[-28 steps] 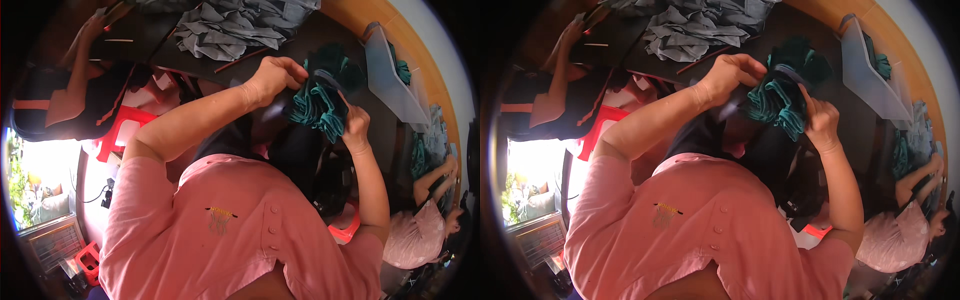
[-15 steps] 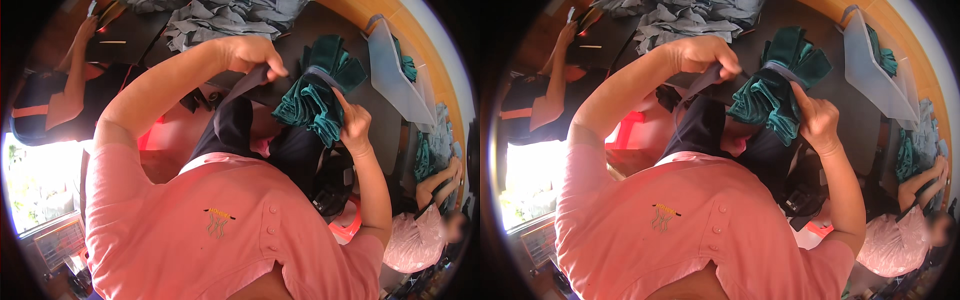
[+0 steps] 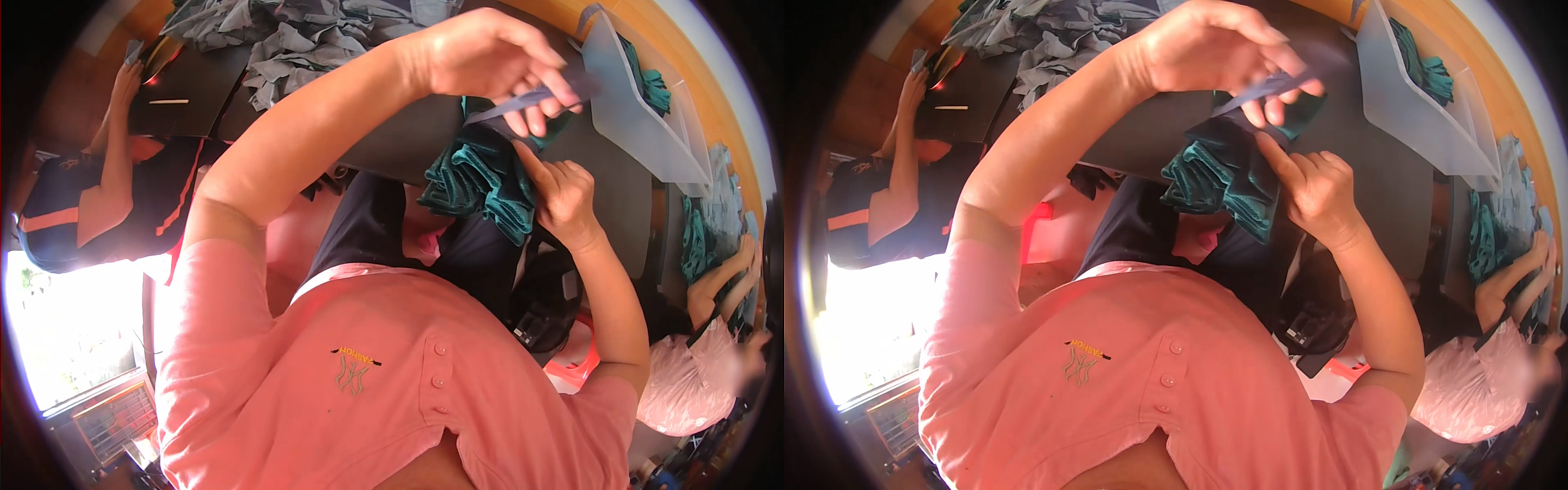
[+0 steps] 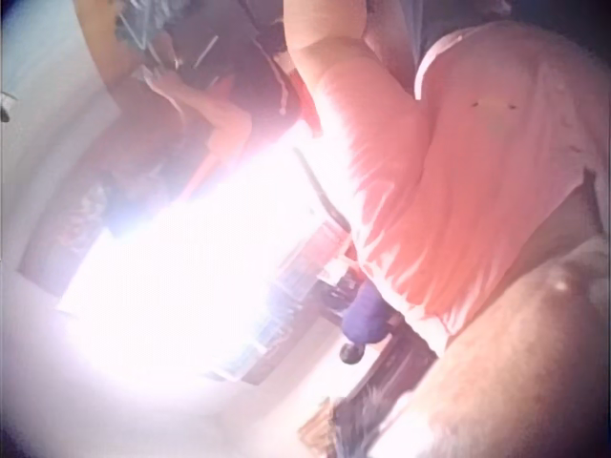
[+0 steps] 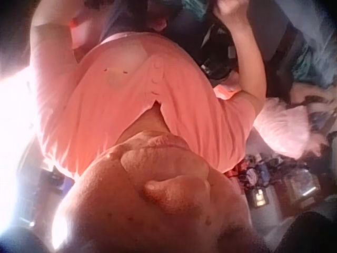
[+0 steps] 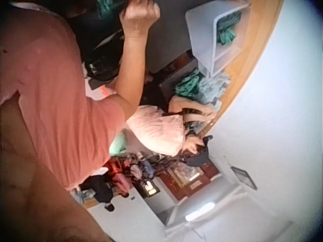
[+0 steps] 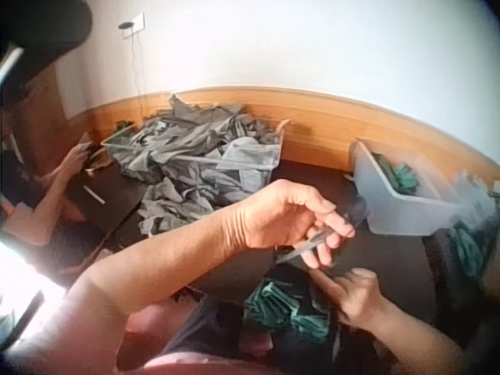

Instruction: The recorder is bundling several pieces of green fabric together and tying them with a gray fabric strip.

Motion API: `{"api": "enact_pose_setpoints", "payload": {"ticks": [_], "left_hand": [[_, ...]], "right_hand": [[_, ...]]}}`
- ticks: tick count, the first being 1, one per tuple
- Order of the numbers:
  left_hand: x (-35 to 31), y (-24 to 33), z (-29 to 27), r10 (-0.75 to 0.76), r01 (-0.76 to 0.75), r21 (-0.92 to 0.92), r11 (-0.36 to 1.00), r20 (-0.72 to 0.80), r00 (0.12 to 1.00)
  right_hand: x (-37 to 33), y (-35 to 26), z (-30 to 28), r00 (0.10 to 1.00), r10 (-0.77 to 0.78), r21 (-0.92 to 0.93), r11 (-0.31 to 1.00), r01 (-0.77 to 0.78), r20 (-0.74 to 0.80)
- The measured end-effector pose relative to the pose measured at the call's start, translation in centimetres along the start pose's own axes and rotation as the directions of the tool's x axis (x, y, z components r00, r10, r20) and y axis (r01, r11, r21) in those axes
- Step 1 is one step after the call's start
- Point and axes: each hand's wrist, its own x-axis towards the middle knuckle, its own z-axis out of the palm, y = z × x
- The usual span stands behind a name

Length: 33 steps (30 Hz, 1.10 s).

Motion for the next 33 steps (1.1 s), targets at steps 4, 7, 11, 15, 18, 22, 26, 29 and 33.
{"api": "enact_pose_setpoints", "payload": {"ticks": [4,7,11,15,18,22,26,29,33], "left_hand": [[4.6,-3.0,0.9,-0.101,0.102,0.108,0.989,-0.02,0.995],[5.2,-5.5,1.8,-0.121,0.14,0.094,0.986,-0.183,0.976],[5.1,-4.9,3.9,-0.119,0.188,0.273,0.943,-0.249,0.961],[5.3,-4.8,4.6,-0.125,0.258,0.431,0.865,-0.314,0.941],[5.4,-4.2,4.8,-0.162,0.32,0.517,0.794,-0.327,0.931],[5.0,-3.8,5.2,-0.208,0.428,0.606,0.67,-0.4,0.893],[3.7,-3.9,6.3,-0.027,0.184,0.81,0.557,-0.204,0.979],[2.6,-3.4,7.8,0.141,0.135,0.787,0.602,-0.271,0.952],[2.2,-4.5,7.2,0.093,0.235,0.662,0.711,-0.42,0.903]], "right_hand": [[0.3,-0.3,0.4,0.994,0.006,0.133,0.991,0.009,-0.112],[-2.1,-0.8,-0.6,0.867,0.494,0.589,0.68,-0.436,0.071],[-2.1,-2.0,-1.5,0.469,0.809,0.881,-0.121,-0.458,0.355],[-1.7,-2.0,-1.2,0.379,0.888,0.947,-0.159,-0.279,0.261],[-1.8,-2.3,-1.6,0.342,0.899,0.953,-0.205,-0.224,0.274],[-0.5,-1.1,-2.6,0.405,0.891,0.974,-0.149,-0.17,0.207],[3.2,-1.4,-4.6,0.639,0.765,0.957,0.126,-0.263,0.075],[5.4,-1.8,-6.7,0.742,0.666,0.9,0.275,-0.339,0.076],[5.7,-0.7,-7.4,0.783,0.621,0.813,0.445,-0.376,0.023]]}}
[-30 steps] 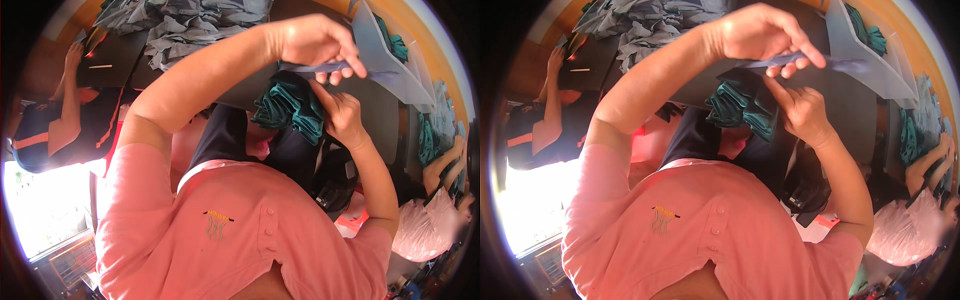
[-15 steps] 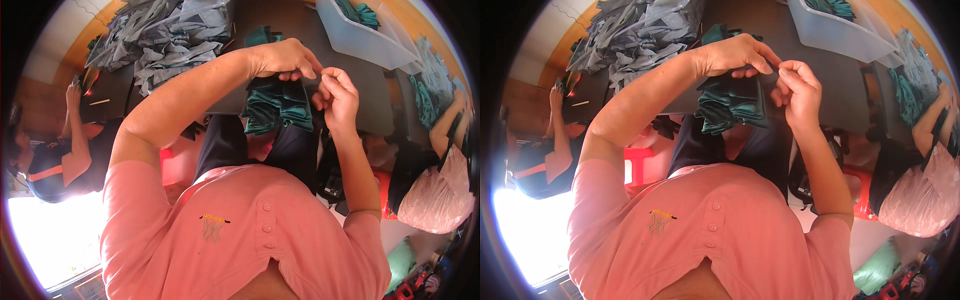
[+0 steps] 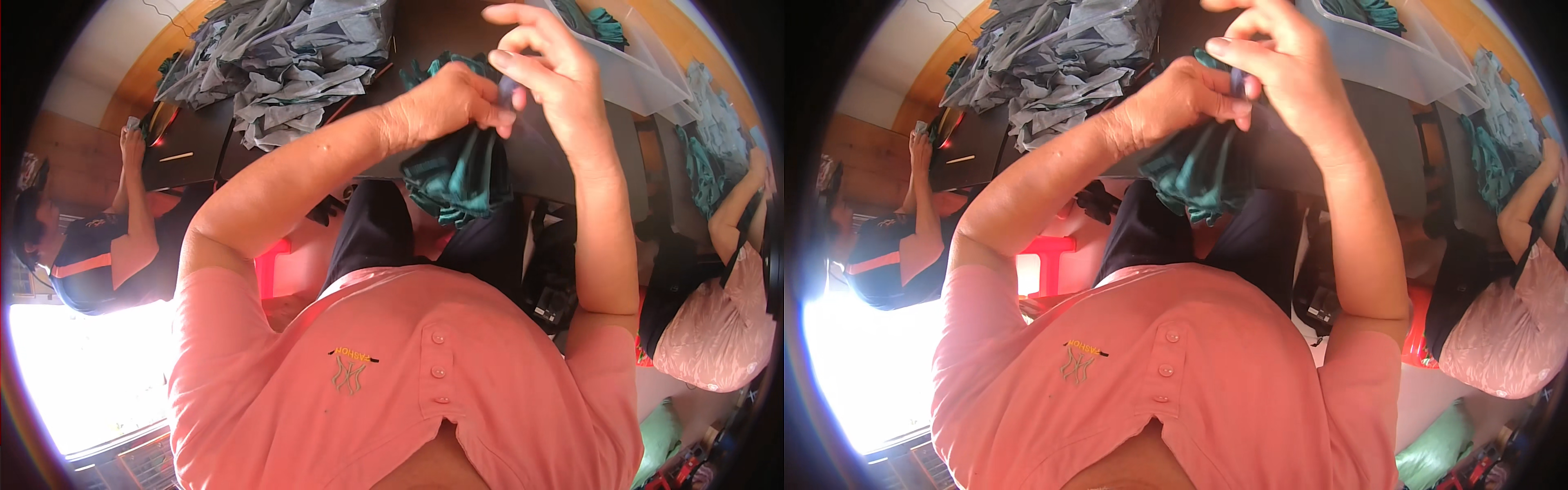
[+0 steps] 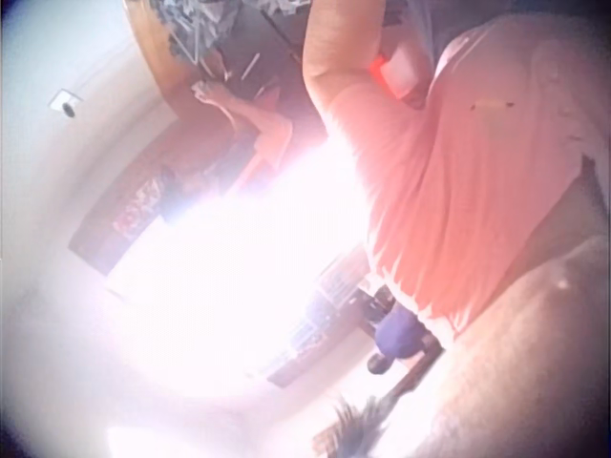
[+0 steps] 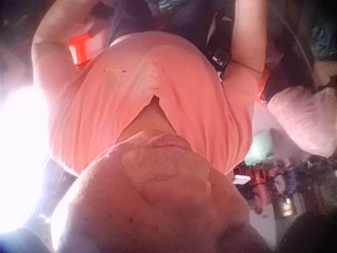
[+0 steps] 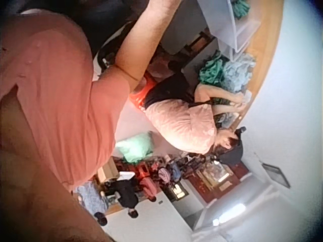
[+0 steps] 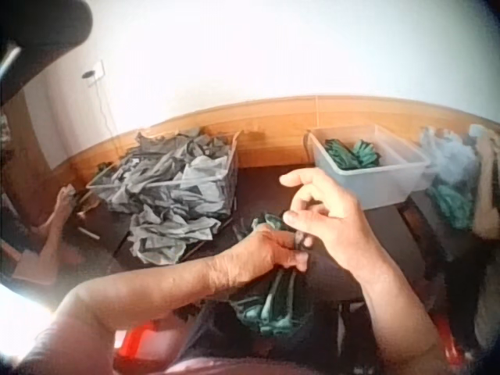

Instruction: The recorder is bundling several pieces of green fabric together and tying them with a gray fabric strip.

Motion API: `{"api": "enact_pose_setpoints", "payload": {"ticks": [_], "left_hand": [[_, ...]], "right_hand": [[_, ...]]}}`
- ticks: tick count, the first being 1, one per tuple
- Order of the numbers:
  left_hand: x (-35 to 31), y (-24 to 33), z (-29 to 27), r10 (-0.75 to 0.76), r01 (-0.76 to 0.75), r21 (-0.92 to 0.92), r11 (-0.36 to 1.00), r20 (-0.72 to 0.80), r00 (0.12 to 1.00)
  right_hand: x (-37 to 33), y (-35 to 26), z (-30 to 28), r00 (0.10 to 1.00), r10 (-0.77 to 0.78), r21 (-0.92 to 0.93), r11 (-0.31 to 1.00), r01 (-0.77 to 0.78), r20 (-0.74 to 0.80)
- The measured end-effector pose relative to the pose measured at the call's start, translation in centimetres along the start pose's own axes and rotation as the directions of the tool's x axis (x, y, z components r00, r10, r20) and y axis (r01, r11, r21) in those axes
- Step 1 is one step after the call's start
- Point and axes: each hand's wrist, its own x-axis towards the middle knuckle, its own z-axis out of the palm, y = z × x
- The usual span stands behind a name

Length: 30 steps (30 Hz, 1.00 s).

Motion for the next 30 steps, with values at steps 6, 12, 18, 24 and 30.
{"api": "enact_pose_setpoints", "payload": {"ticks": [6,12,18,24,30], "left_hand": [[0.5,-2.0,0.8,0.294,-0.29,0.069,0.954,-0.044,0.955],[0.3,0.9,1.7,-0.046,0.025,-0.155,0.988,-0.129,0.991],[1.5,2.8,0.4,-0.016,-0.027,0.175,0.984,0.243,0.97],[1.8,2.7,0.1,-0.061,0.07,-0.031,0.997,0.217,0.974],[1.3,2.5,1.4,0.015,-0.032,0.095,0.995,0.179,0.984]], "right_hand": [[-4.9,5.3,-1.6,0.991,0.128,-0.085,0.988,-0.132,-0.045],[-9.3,5.3,-1.8,0.905,0.422,-0.016,0.906,-0.424,-0.051],[-8.7,2.6,-2.2,0.988,0.114,0.23,0.969,-0.089,-0.1],[-8.5,7.3,0.9,0.954,0.227,0.411,0.902,-0.13,-0.196],[-8.1,8.1,-0.3,0.955,0.255,0.25,0.945,-0.212,-0.155]]}}
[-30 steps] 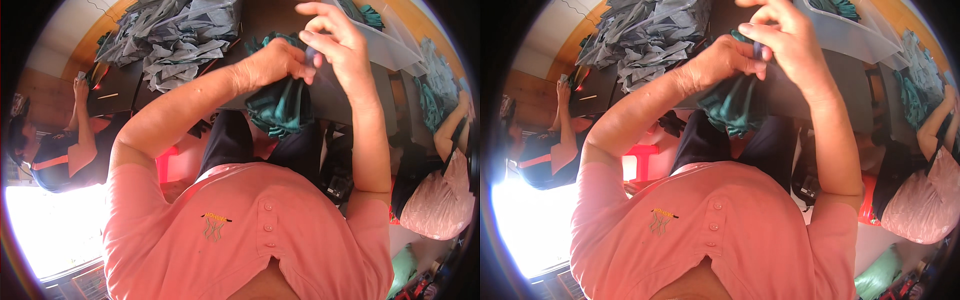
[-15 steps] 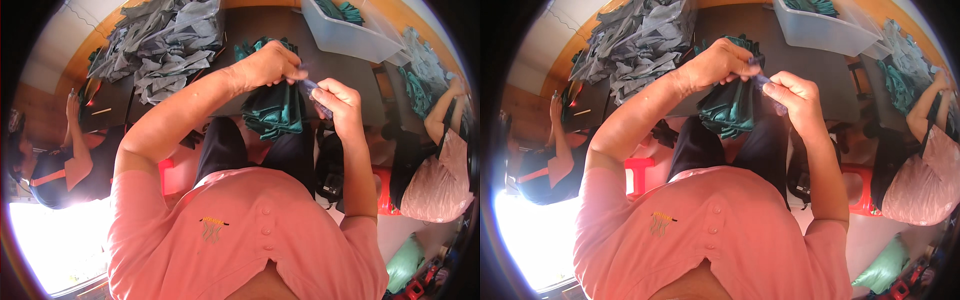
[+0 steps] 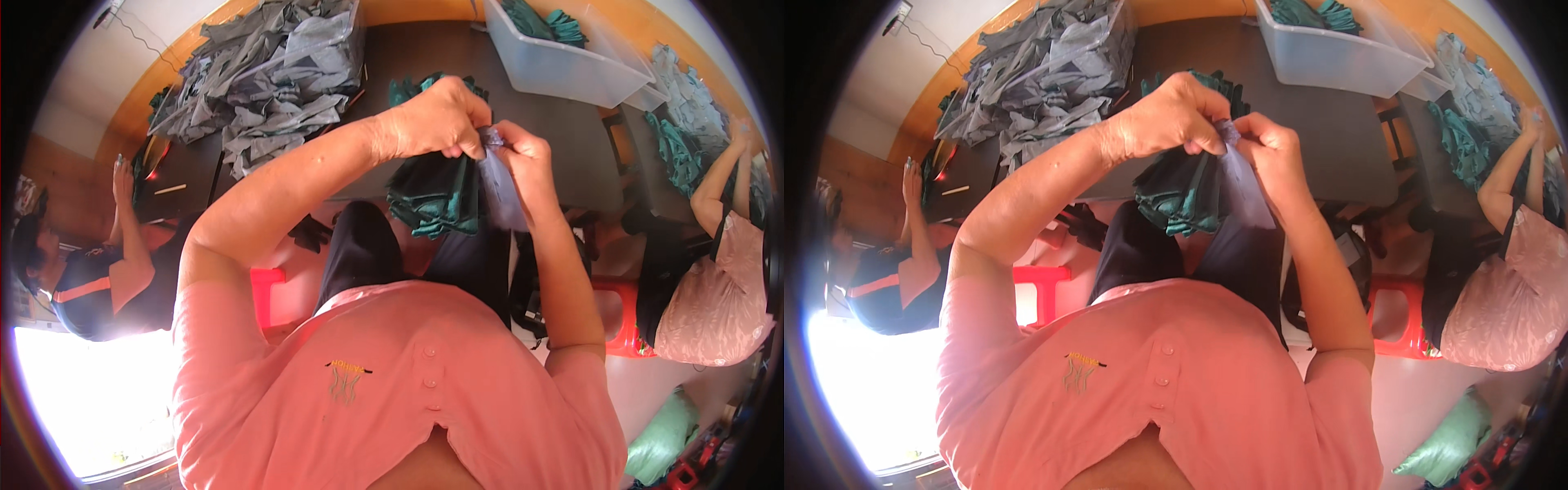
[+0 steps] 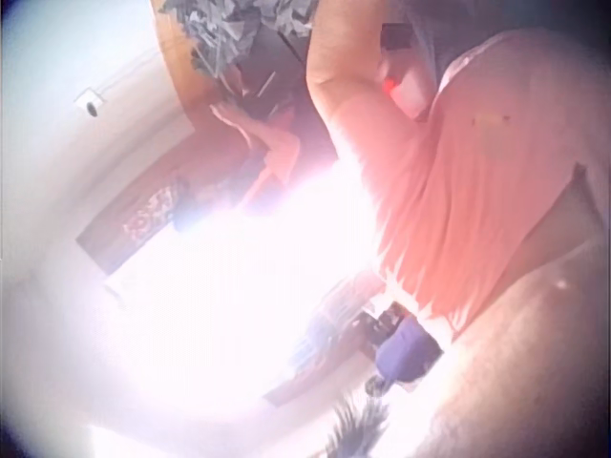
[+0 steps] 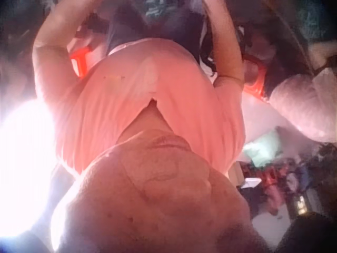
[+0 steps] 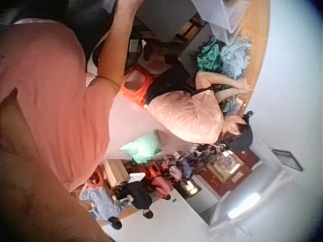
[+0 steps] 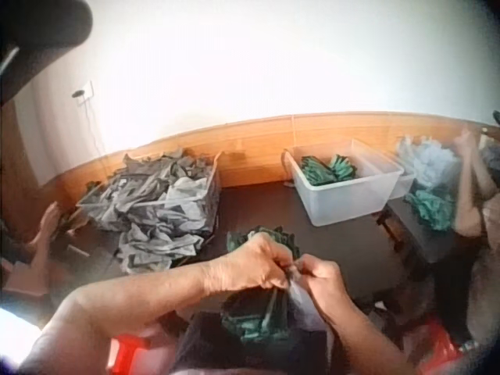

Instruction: The recorder is bundling several pieces of green fabric together and tying them with a gray fabric strip.

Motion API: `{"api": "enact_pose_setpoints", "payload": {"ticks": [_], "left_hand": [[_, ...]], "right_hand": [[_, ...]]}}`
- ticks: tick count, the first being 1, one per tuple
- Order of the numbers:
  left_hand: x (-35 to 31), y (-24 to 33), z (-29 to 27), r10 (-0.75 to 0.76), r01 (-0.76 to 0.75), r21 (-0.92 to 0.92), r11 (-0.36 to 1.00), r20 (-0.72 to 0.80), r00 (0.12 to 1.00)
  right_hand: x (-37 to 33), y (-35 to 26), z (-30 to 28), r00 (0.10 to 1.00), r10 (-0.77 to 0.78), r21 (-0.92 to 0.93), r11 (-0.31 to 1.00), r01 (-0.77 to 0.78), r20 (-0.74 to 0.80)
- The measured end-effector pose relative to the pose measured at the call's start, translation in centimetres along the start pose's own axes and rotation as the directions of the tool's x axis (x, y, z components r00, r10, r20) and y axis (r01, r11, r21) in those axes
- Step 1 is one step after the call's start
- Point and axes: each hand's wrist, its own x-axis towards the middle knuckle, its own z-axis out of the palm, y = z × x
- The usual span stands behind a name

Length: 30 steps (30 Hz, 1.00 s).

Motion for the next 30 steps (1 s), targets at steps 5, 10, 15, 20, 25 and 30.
{"api": "enact_pose_setpoints", "payload": {"ticks": [5,10,15,20,25,30], "left_hand": [[0.1,-0.4,0.4,0.443,-0.43,0.219,0.876,-0.013,0.897],[1.6,-1.4,1.1,0.76,-0.653,0.589,0.476,0.099,0.643],[1.9,-2.5,1.6,0.812,-0.613,0.712,0.343,0.103,0.574],[2.3,-2.6,1.1,0.691,-0.56,0.558,0.612,-0.032,0.722],[2.5,-1.3,0.6,0.381,-0.347,0.373,0.86,-0.017,0.924],[3.2,0.6,-0.1,0.091,-0.099,0.268,0.958,0.04,0.995]], "right_hand": [[-0.3,-1.4,0.2,0.992,0.12,0.17,0.978,-0.125,0.04],[-0.5,-1.4,-0.5,0.99,0.143,0.121,0.982,-0.143,0.007],[-0.4,-1.3,-1.9,0.96,0.236,0.415,0.866,-0.278,0.151],[-1.0,-2.6,-1.2,0.984,0.177,0.211,0.961,-0.179,0.031],[-2.3,-2.8,0.2,0.975,-0.016,-0.113,0.994,-0.01,-0.221],[-2.8,-1.5,-1.1,0.99,-0.025,-0.37,0.928,-0.03,-0.141]]}}
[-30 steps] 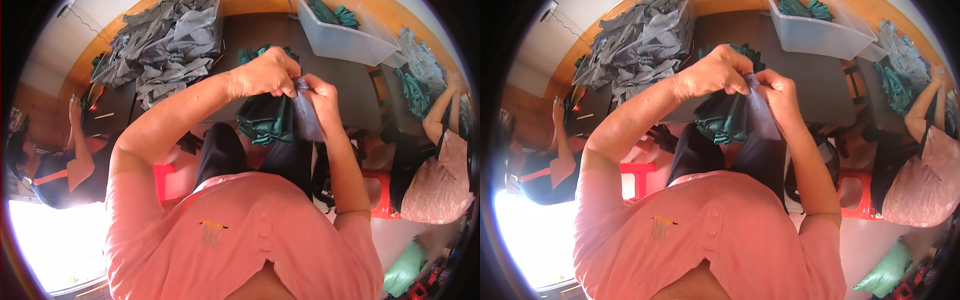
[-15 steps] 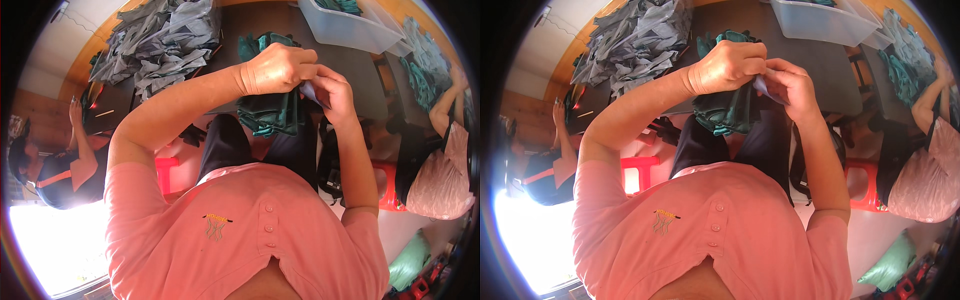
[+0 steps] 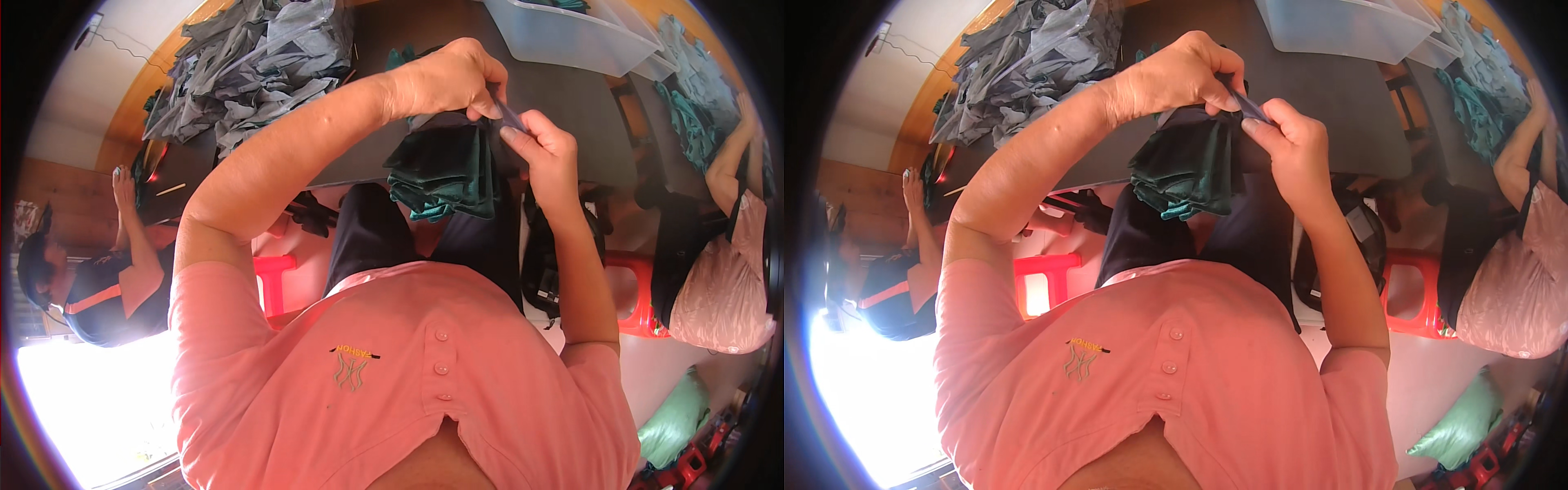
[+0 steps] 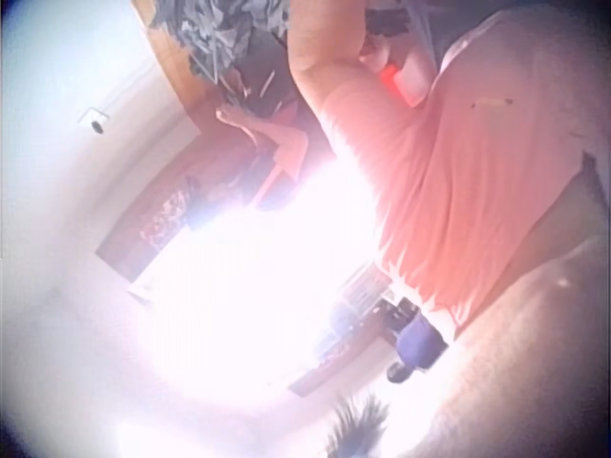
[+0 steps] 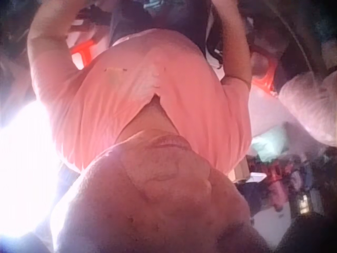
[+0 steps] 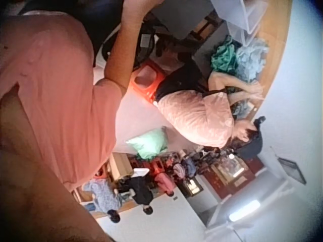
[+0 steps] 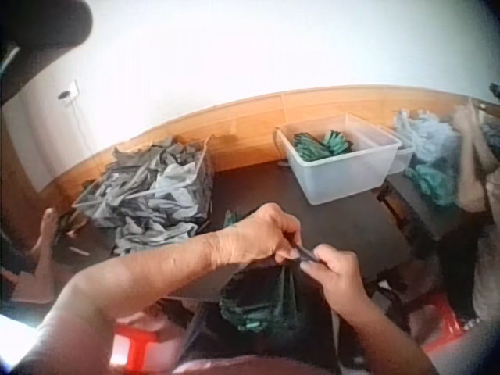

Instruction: The recorder is bundling several pieces of green fabric together and tying them with a gray fabric strip.

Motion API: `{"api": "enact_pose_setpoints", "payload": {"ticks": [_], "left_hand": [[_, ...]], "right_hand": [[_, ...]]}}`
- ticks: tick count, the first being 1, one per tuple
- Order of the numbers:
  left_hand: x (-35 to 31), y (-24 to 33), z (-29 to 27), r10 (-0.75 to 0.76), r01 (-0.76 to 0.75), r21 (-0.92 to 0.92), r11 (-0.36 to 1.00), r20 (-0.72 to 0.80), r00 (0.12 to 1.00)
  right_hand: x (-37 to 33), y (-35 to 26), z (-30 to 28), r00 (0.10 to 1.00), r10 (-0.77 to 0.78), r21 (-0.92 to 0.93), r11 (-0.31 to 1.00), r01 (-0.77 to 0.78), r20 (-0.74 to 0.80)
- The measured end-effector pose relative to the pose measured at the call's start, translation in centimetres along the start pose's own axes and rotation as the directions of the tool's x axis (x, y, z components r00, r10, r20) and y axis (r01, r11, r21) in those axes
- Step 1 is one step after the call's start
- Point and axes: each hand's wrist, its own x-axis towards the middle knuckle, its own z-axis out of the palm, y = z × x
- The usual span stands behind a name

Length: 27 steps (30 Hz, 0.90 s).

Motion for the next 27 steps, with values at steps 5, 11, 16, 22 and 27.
{"api": "enact_pose_setpoints", "payload": {"ticks": [5,11,16,22,27], "left_hand": [[0.4,-0.5,-1.6,-0.051,0.107,-0.306,0.946,0.184,0.982],[0.3,-0.8,-1.2,-0.123,0.184,-0.316,0.931,0.204,0.971],[0.1,-0.2,-0.7,-0.186,0.219,-0.353,0.91,0.125,0.975],[-0.3,0.2,0.1,-0.192,0.198,-0.417,0.887,0.056,0.98],[-0.8,0.8,1.0,-0.189,0.15,-0.449,0.881,-0.045,0.981]], "right_hand": [[-0.2,-0.3,1.4,0.899,-0.436,-0.284,0.869,0.406,-0.046],[0.3,0.0,-0.2,0.966,0.229,0.229,0.94,-0.252,0.123],[-0.4,1.0,0.8,0.997,0.001,-0.123,0.992,-0.01,-0.072],[-1.1,-0.3,2.0,0.72,-0.686,-0.714,0.451,0.536,0.106],[-1.0,-0.2,1.4,0.677,-0.717,-0.718,0.383,0.582,0.166]]}}
